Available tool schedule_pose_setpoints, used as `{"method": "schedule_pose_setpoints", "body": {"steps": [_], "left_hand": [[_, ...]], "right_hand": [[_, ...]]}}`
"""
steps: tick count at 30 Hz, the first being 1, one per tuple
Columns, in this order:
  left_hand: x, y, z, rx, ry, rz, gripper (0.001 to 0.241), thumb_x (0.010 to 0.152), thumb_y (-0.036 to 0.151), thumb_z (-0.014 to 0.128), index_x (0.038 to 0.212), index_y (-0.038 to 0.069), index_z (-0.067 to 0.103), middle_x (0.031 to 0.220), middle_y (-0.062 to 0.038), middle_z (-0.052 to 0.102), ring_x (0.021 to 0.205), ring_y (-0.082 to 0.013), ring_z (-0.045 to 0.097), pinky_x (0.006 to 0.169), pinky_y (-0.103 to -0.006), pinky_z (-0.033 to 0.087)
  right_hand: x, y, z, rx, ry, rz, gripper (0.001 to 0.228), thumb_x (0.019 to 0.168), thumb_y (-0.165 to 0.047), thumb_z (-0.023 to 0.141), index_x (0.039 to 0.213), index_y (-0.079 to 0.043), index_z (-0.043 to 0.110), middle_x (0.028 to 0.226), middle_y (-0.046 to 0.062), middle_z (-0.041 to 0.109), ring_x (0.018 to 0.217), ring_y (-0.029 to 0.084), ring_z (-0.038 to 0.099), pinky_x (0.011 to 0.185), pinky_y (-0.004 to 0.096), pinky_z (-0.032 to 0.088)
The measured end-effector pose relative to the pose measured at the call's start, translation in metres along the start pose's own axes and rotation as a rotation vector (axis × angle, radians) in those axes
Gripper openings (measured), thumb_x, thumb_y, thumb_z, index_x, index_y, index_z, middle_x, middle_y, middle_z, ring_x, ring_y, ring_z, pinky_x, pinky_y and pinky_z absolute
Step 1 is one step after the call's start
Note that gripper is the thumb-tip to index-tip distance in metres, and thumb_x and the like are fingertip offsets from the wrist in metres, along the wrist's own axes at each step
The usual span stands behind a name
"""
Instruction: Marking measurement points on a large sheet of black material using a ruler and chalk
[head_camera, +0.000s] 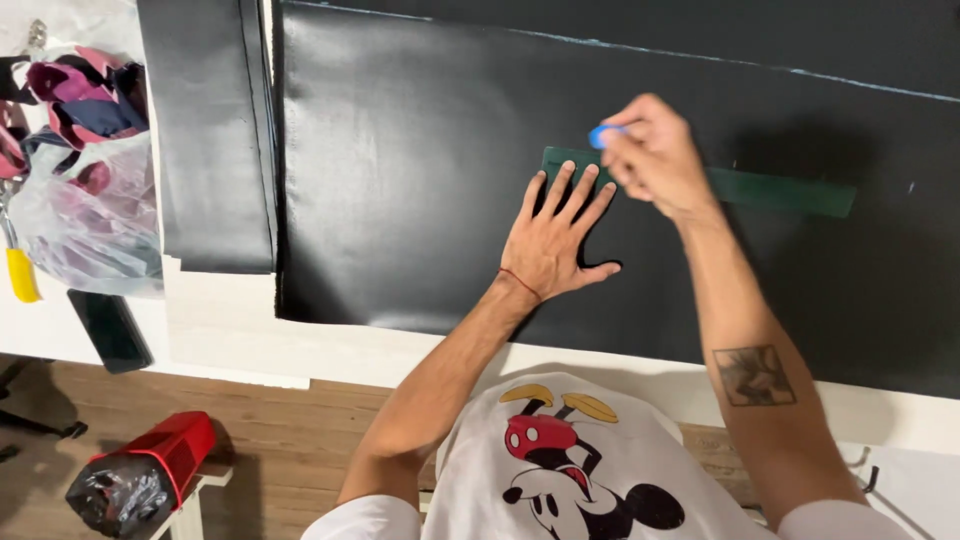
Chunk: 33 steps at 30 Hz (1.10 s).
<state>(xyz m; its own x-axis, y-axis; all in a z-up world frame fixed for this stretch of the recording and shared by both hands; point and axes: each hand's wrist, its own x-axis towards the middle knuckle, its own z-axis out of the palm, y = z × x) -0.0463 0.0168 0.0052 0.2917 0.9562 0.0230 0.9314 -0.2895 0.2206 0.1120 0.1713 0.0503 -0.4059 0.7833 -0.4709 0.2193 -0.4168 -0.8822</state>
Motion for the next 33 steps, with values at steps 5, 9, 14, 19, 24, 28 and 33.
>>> {"method": "schedule_pose_setpoints", "body": {"steps": [5,9,14,19,24,28,33], "left_hand": [[-0.001,-0.003,0.041,-0.120,0.140,0.009,0.114,0.092,0.101,0.052,0.178,0.027,0.048,0.179,-0.012,0.052,0.174,-0.0400,0.040,0.147,-0.0668,0.023],[-0.002,-0.001,0.044,-0.104,0.134,-0.001,0.120,0.091,0.104,0.049,0.184,0.030,0.039,0.186,-0.010,0.046,0.177,-0.0374,0.036,0.148,-0.0651,0.021],[-0.002,0.000,0.047,-0.106,0.163,-0.013,0.117,0.093,0.103,0.045,0.183,0.029,0.040,0.185,-0.010,0.047,0.176,-0.0383,0.038,0.148,-0.0659,0.021],[-0.002,-0.001,0.034,-0.090,0.188,-0.012,0.117,0.091,0.102,0.049,0.182,0.028,0.041,0.184,-0.010,0.049,0.175,-0.0389,0.040,0.148,-0.0667,0.023],[-0.002,-0.006,0.007,-0.006,0.003,0.027,0.114,0.102,0.102,0.044,0.185,0.024,0.037,0.191,-0.007,0.039,0.178,-0.0346,0.033,0.145,-0.0597,0.026],[-0.001,-0.006,0.007,-0.020,0.002,0.030,0.114,0.102,0.102,0.046,0.185,0.025,0.036,0.191,-0.007,0.040,0.177,-0.0356,0.035,0.145,-0.0603,0.026],[-0.001,-0.006,0.007,-0.024,0.013,0.033,0.113,0.102,0.102,0.046,0.184,0.025,0.038,0.191,-0.008,0.040,0.177,-0.0366,0.035,0.145,-0.0608,0.027]], "right_hand": [[0.040,0.036,0.027,-0.130,-0.098,-0.231,0.024,0.110,-0.004,0.079,0.131,0.005,0.072,0.089,0.022,0.076,0.055,0.013,0.065,0.038,0.026,0.045],[0.041,0.017,0.032,-0.293,-0.055,-0.182,0.018,0.104,-0.005,0.080,0.122,-0.002,0.080,0.072,0.012,0.074,0.046,0.011,0.060,0.037,0.027,0.042],[0.046,0.020,0.030,-0.341,-0.091,-0.164,0.018,0.104,-0.004,0.079,0.122,0.000,0.079,0.076,0.016,0.075,0.052,0.013,0.062,0.042,0.030,0.046],[0.047,0.020,0.033,-0.317,-0.103,-0.173,0.018,0.103,0.001,0.078,0.121,0.003,0.079,0.075,0.018,0.074,0.051,0.012,0.061,0.041,0.026,0.046],[0.034,-0.008,0.043,-0.459,-0.054,-0.045,0.014,0.112,-0.008,0.077,0.101,-0.009,0.067,0.076,0.005,0.071,0.072,0.012,0.075,0.054,0.023,0.048],[0.043,0.004,0.043,-0.419,0.047,-0.107,0.015,0.109,-0.007,0.075,0.099,-0.013,0.066,0.071,0.002,0.068,0.061,0.005,0.061,0.050,0.024,0.047],[0.046,0.007,0.041,-0.423,0.014,-0.118,0.015,0.106,-0.005,0.075,0.095,-0.011,0.066,0.079,0.003,0.075,0.064,0.008,0.069,0.056,0.024,0.050]]}}
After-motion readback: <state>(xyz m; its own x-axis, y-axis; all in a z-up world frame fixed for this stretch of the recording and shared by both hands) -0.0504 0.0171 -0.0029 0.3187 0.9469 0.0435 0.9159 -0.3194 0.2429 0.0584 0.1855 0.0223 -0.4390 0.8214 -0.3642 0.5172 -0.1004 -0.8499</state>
